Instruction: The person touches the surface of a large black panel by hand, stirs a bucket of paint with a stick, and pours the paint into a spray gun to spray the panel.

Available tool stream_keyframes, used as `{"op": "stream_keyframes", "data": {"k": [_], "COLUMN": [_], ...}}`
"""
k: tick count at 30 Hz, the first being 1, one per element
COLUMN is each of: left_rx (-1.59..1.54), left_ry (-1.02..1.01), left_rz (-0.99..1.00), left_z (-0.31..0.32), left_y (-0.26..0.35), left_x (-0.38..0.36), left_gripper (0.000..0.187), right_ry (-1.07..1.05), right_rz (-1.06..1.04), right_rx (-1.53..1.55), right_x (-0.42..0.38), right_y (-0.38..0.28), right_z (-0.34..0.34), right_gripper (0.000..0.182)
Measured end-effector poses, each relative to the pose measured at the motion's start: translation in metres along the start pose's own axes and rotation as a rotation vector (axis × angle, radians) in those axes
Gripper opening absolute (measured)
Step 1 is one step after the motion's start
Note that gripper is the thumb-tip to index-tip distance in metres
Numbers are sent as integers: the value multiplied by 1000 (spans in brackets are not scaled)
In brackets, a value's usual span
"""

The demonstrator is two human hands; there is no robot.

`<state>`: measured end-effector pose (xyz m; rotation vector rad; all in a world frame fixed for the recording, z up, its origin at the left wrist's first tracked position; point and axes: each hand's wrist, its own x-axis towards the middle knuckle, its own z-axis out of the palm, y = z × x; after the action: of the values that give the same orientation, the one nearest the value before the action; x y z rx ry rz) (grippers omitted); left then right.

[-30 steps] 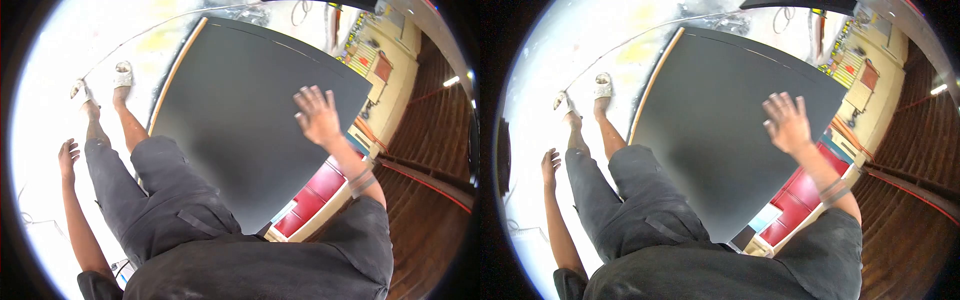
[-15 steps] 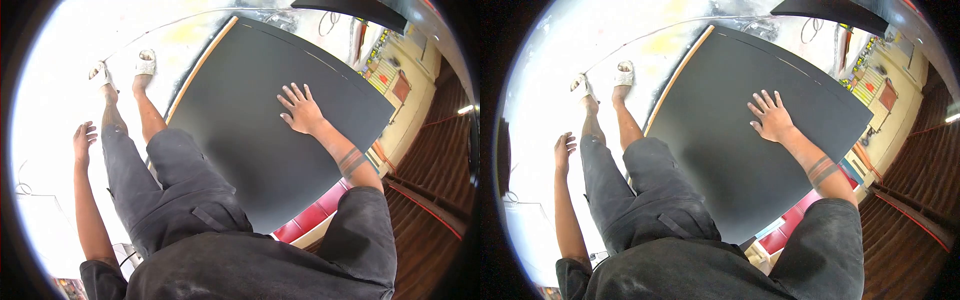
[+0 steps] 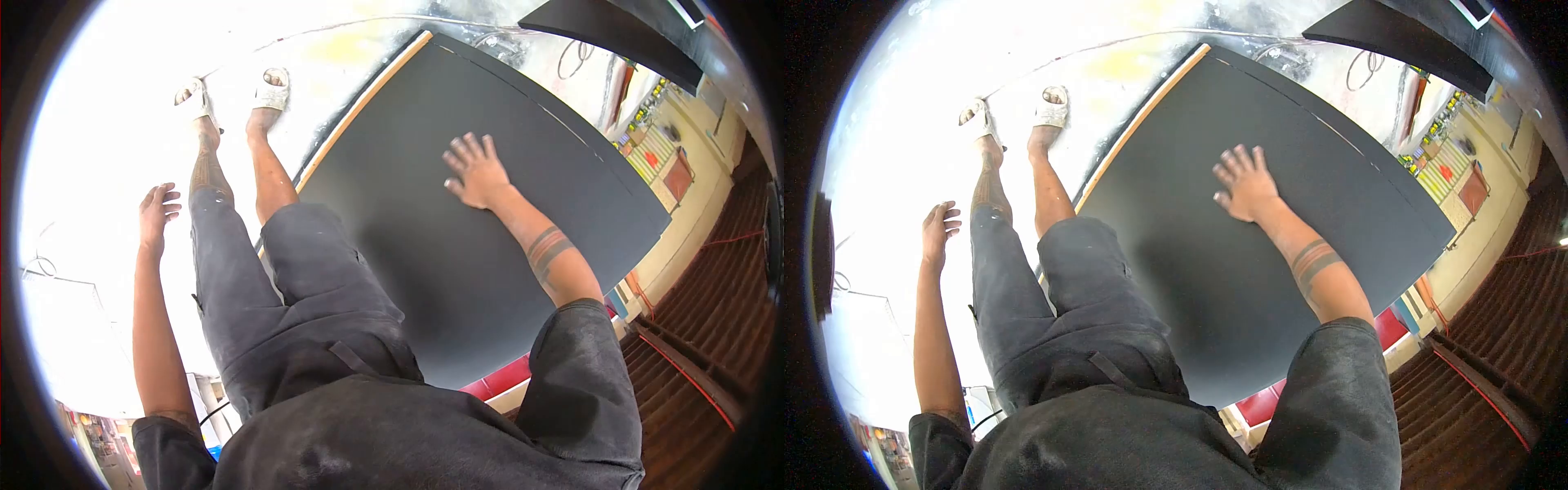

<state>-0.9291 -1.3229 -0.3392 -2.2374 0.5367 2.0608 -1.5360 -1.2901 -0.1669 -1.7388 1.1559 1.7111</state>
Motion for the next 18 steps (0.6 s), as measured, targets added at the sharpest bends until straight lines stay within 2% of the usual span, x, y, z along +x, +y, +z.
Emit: {"op": "stream_keyframes", "data": {"k": [2,3,5,9,10,11,13,15,18], "left_rx": [1,9,19,54,65,68,87,87,56], "left_ry": [-29,-8,10,-10,-15,-17,-31,-40,-43], "left_rz": [11,12,16,38,40,41,49,53,55], "left_z": [5,4,4,4,4,4,8,13,12], "left_y": [4,6,5,7,9,10,14,16,17], "left_x": [0,-1,2,5,5,7,8,8,4], "left_gripper": [37,38,38,38,38,38,38,38,38], "right_ry": [-27,-35,57,149,113,73,119,123,56], "right_rz": [-346,-330,-162,423,558,589,620,489,190], "right_rx": [120,120,40,-77,-84,-108,-116,-158,-36], "right_x": [-7,-12,-14,-28,-33,-41,-43,-43,-39], "right_y": [-6,4,35,130,144,149,141,111,63], "right_z": [21,22,10,-17,-20,-30,-17,-10,-5], "right_gripper": [63,63,60,58,60,63,64,65,64]}}
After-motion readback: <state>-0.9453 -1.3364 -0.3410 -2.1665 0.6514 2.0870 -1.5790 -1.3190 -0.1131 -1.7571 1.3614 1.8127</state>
